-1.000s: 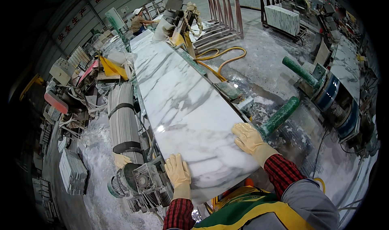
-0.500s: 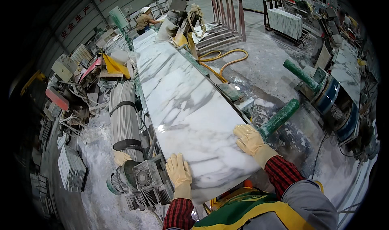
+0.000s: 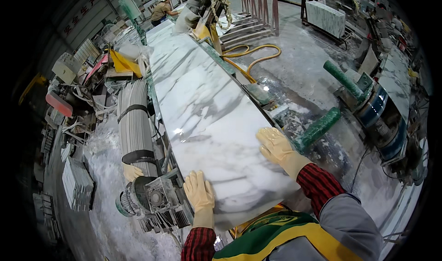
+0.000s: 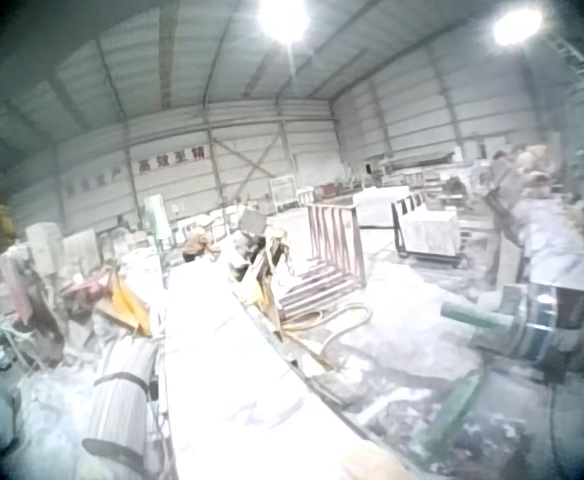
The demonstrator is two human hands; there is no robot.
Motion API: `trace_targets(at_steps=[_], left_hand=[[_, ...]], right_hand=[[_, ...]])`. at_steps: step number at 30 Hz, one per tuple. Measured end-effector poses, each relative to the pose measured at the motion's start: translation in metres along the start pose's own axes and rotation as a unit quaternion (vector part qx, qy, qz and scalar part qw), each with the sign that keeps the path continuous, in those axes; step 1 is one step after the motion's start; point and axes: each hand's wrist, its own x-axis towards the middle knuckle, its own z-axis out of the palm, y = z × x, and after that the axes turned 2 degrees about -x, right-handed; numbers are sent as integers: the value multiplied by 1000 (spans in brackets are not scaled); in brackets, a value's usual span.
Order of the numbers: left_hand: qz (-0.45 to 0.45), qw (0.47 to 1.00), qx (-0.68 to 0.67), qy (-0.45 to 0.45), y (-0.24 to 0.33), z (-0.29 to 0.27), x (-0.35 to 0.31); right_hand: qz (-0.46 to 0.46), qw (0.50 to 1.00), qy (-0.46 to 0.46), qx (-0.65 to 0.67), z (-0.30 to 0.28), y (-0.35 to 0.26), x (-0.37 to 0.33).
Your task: The person repeatedly wipes the surface of a large white marble slab with gloved hands while it moves along a conveyor in a stone workshop. The person maintains contact with the slab throughout, guiding and cleaning it as it passes under machinery.
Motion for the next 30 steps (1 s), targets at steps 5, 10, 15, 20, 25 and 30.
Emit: trace_targets(at_steps=[5, 10, 15, 20, 25, 30], left_hand=[[-19, 1000, 17, -16, -2, 8, -7], [-40, 997, -10, -69, 3, -6, -5], [-15, 998, 6, -57, 4, -12, -10], [-14, 997, 10, -75, 5, -12, -5], [-37, 997, -4, -69, 0, -9, -11], [-39, 997, -34, -50, 5, -6, -20]], right_hand=[[-9, 1000, 5, -8, 28, 20, 41], [-12, 1000, 11, -18, 67, 41, 84], [3, 999, 43, 6, 93, 59, 120], [9, 998, 59, 0, 87, 49, 89], [21, 997, 59, 40, 19, 1, 7], [114, 991, 18, 69, -26, -42, -120]])
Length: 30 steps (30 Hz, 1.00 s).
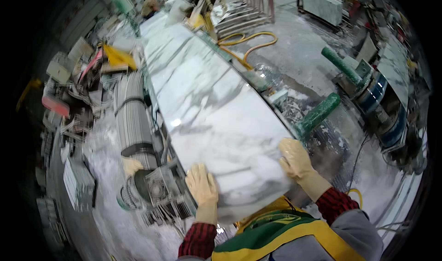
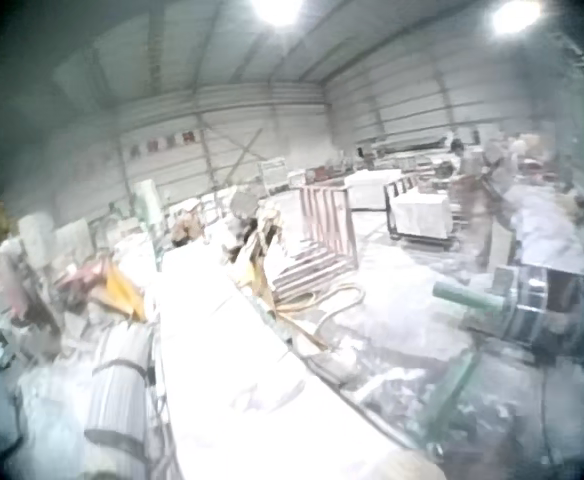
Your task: The person repeatedly wipes the surface of a large white marble slab with gloved hands while it moves along a conveyor in a stone workshop. The person maintains contact with the slab throughout, guiding and cleaning it as it passes under machinery.
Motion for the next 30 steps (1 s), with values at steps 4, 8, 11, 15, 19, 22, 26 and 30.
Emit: trace_targets(at_steps=[4, 8, 11, 15, 19, 22, 26, 30], left_hand=[[11, 1000, -8, 24, 1, 4, -3], [17, 1000, -1, 21, -4, 1, -7], [21, 1000, 3, 18, -5, 1, -12], [60, 998, 8, 20, -13, -1, -11], [118, 993, 11, 27, -26, -4, 11], [138, 989, 7, 46, -35, -7, 39], [148, 985, 26, 82, -52, -2, 87], [176, 975, 39, 133, -63, 1, 136]], right_hand=[[62, 994, 13, -86, 2, -7, -65], [123, 982, -9, -144, 20, -25, -61], [117, 980, 19, -159, 28, -28, -65], [110, 983, 26, -142, 26, -28, -68], [105, 983, 50, -143, 38, -23, -75], [116, 982, 44, -143, 38, -24, -78], [125, 980, 27, -155, 39, -25, -82], [135, 977, 17, -162, 33, -29, -82]])
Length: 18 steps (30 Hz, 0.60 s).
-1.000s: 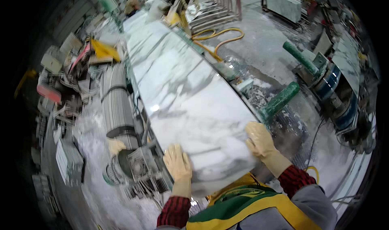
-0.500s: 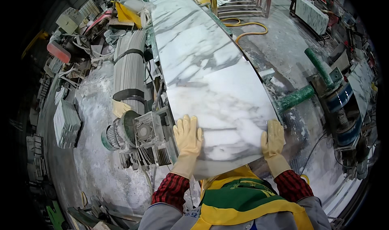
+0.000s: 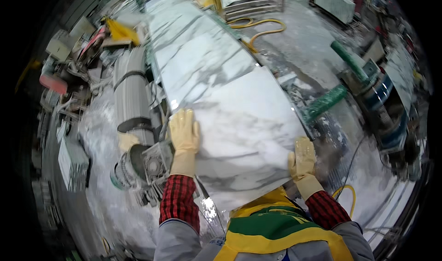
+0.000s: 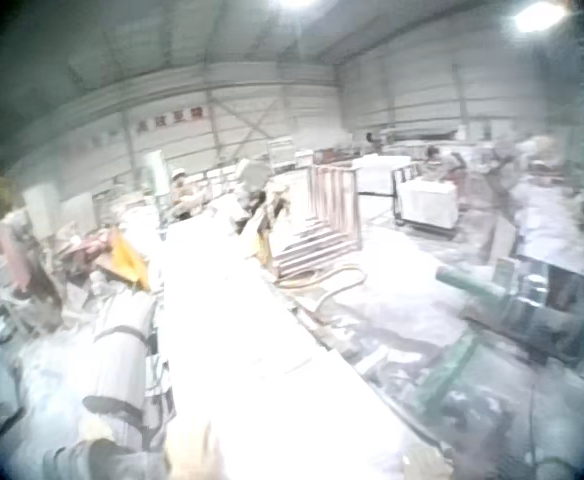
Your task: The person repeatedly wipes the surface of a large white marble slab with gloved hands while it moves along a conveyor in a stone workshop. The person maintains contact with the slab throughout, guiding and cleaning it as it passes under machinery.
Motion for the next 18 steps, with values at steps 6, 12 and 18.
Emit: trace_targets(at_steps=[6, 12, 18], left_hand=[[32, 991, -105, -82, -32, 19, 68], [-104, 922, -263, -265, -12, 44, 107], [-91, 925, -281, -239, 4, 52, 109]], right_hand=[[54, 994, -47, 82, -46, -24, 21], [75, 986, 63, 132, -44, -6, 1], [566, 724, 90, 384, -24, -42, -75]])
